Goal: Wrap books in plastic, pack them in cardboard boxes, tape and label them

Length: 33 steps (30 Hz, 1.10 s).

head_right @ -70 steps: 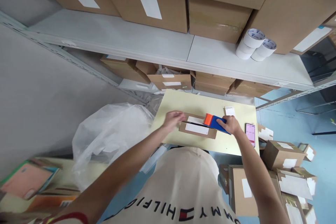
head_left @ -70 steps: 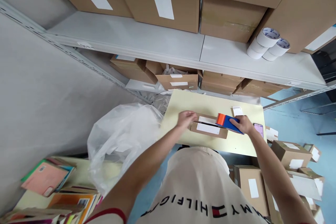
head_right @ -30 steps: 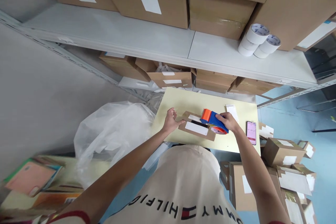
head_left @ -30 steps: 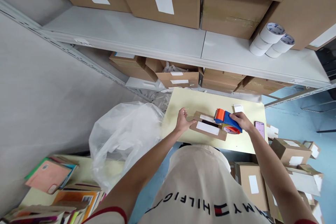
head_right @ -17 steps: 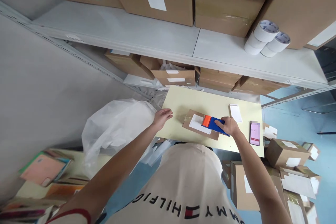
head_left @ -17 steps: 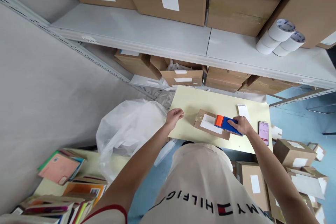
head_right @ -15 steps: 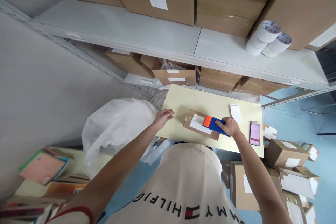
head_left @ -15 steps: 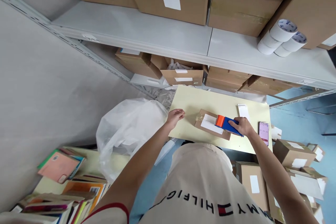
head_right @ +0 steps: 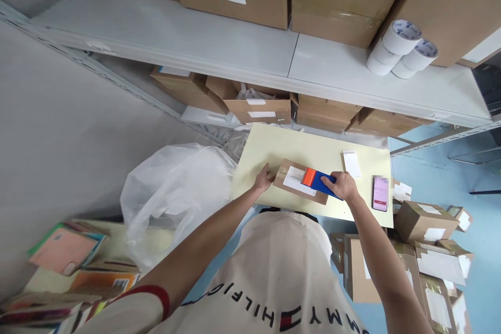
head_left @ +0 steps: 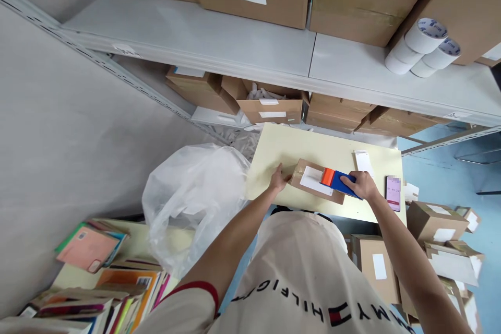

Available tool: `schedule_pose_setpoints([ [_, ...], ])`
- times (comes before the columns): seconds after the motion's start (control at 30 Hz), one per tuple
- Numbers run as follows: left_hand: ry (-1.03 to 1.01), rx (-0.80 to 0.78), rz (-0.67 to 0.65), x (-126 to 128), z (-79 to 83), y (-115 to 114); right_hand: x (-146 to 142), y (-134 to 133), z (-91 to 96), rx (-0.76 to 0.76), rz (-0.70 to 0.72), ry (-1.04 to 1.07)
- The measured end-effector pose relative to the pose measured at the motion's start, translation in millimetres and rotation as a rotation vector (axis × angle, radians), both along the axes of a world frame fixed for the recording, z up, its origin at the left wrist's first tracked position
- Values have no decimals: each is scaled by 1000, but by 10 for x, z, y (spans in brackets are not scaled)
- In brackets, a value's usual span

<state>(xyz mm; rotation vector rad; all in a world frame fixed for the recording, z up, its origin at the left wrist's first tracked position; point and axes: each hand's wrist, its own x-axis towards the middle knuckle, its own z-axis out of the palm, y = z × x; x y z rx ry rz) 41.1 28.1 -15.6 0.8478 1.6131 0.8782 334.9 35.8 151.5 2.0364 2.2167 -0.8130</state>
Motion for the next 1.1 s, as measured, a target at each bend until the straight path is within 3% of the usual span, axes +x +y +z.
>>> schedule_pose_setpoints([
  [0.07,43,49,-69,-20,80,-34,17,-9,-6,3,5,-6],
  [0.13,120,189,-254,-23,232,-38,27,-12,-8,1,10,-17],
  [0.23,433,495,-792,54,508,48,9,5,-4,-22,15,-25],
  [0.3,603,583,-1015,140,647,142,-16,28,0,-42,25,-32],
  [0.43,683,596,-1045,223,731,262,101,33,19,-48,60,-43],
  [0.57,720,577,-1001,106,712,264,665,-73,-13,-63,3,-160],
  [0.67,755,559,-1004,27,744,261,1063,-154,-162,-110,-40,-230],
  [0.73,811,543,-1013,63,791,250,1137,-173,-305,-140,-38,-238],
  [0.87,981,528,-1069,469,866,156,937,-138,-530,-175,-18,-242],
  [0.97,916,636,-1306,950,847,59,800,-103,-586,-161,-2,-231],
  [1.03,857,714,-1424,1210,810,23,823,-92,-586,-159,13,-225],
  [1.1,869,744,-1436,1352,775,21,943,-97,-569,-173,38,-224],
])
